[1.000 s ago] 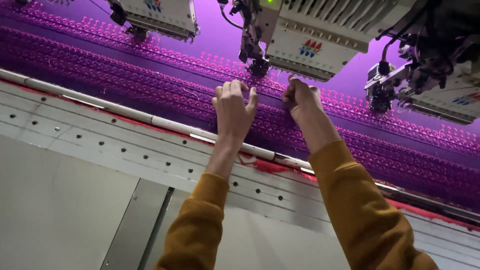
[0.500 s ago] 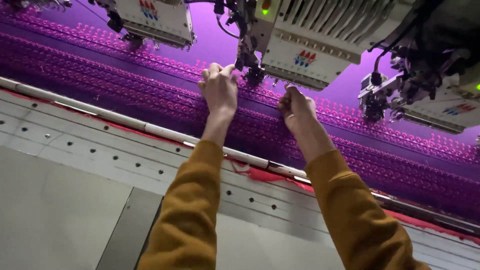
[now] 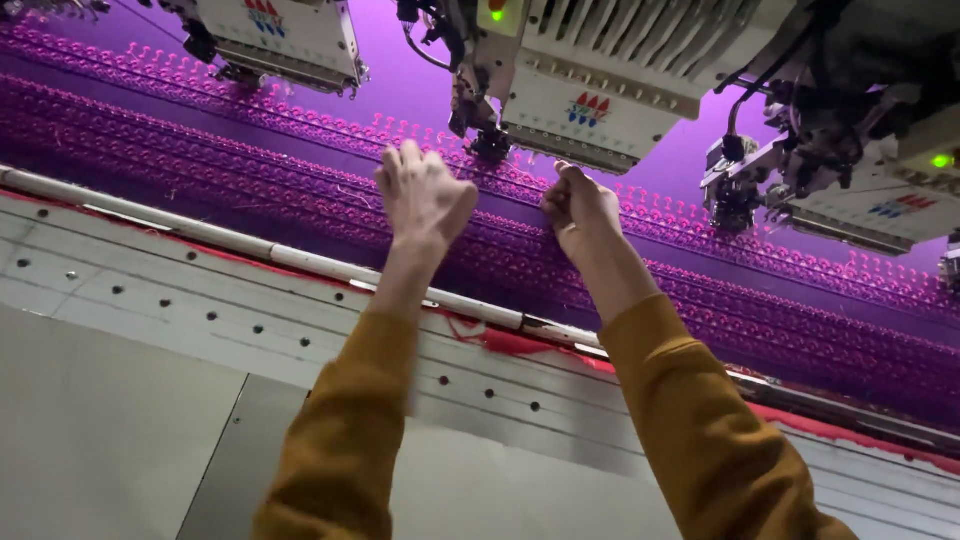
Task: The person operates a multi-head embroidery machine, manually threading needles and adjusting the purple fabric on the frame. They also interact with the machine's control panel, pressing buttons to manage the process.
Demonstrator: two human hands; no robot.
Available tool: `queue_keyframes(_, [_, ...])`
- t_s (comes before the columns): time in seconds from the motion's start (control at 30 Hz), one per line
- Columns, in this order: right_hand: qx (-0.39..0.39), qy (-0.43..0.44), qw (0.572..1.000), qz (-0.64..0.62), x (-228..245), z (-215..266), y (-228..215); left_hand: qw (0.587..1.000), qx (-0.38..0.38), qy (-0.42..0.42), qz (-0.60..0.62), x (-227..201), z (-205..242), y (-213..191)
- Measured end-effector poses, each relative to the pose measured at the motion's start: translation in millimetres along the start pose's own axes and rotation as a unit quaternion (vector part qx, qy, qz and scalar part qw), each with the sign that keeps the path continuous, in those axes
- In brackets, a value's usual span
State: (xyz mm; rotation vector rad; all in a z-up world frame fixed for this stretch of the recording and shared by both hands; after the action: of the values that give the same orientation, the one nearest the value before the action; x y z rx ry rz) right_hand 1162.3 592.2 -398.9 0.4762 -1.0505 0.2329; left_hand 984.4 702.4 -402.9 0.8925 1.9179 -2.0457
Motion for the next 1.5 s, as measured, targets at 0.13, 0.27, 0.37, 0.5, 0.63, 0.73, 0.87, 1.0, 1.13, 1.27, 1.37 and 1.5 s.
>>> queue_keyframes(0.13, [0.004, 0.005, 1.000, -0.002, 3, 5, -2, 0.999, -0.013, -0.028, -0.009, -10, 38, -14])
queue_keyframes(0.27, [-0.007, -0.001, 1.000, 0.009, 7, 18, 5, 0.994, -0.090, -0.038, 0.049, -8, 51, -24])
queue_keyframes(0.37, [-0.010, 0.019, 1.000, 0.016, 12, 14, 7, 0.987, -0.143, -0.017, 0.069, -10, 56, -26])
queue_keyframes(0.5, [-0.013, 0.033, 0.999, 0.014, 11, 12, 7, 0.982, -0.166, -0.006, 0.087, -7, 61, -22])
queue_keyframes(0.63, [-0.009, 0.022, 0.999, 0.022, 6, 3, 3, 0.980, -0.172, 0.008, 0.097, -4, 63, -24])
queue_keyframes(0.73, [-0.005, 0.025, 1.000, 0.002, 6, 5, 6, 0.977, -0.184, 0.028, 0.105, -3, 65, -25])
queue_keyframes(0.87, [-0.017, 0.061, 0.997, -0.034, -3, -3, 7, 0.977, -0.168, 0.028, 0.126, 0, 70, -27])
queue_keyframes(1.0, [-0.014, 0.084, 0.995, -0.059, 0, 2, 14, 0.977, -0.163, 0.029, 0.132, 4, 70, -20])
queue_keyframes(1.13, [0.014, 0.085, 0.994, -0.066, 0, 4, 14, 0.981, -0.156, 0.022, 0.113, 3, 74, -25])
queue_keyframes(1.27, [0.038, 0.072, 0.995, -0.063, -3, -6, 7, 0.983, -0.149, 0.020, 0.105, -4, 78, -33])
queue_keyframes(1.37, [0.056, 0.052, 0.996, -0.043, 2, 3, 9, 0.984, -0.149, 0.017, 0.101, 0, 74, -27])
queue_keyframes(1.5, [0.042, -0.004, 0.998, 0.052, 3, 2, 12, 0.984, -0.151, 0.027, 0.095, -3, 76, -32])
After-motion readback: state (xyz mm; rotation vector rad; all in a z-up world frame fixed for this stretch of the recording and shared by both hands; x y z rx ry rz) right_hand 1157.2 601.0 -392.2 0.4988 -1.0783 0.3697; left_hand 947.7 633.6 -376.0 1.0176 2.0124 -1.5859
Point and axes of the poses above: each hand's wrist, its own z-axis away from the middle knuckle, its own y-axis out of the palm, x = y × z, the point moved 1 cm from there along -z, towards the middle knuckle, and after that the axes turned 6 degrees about -y, right-handed, at the moved point
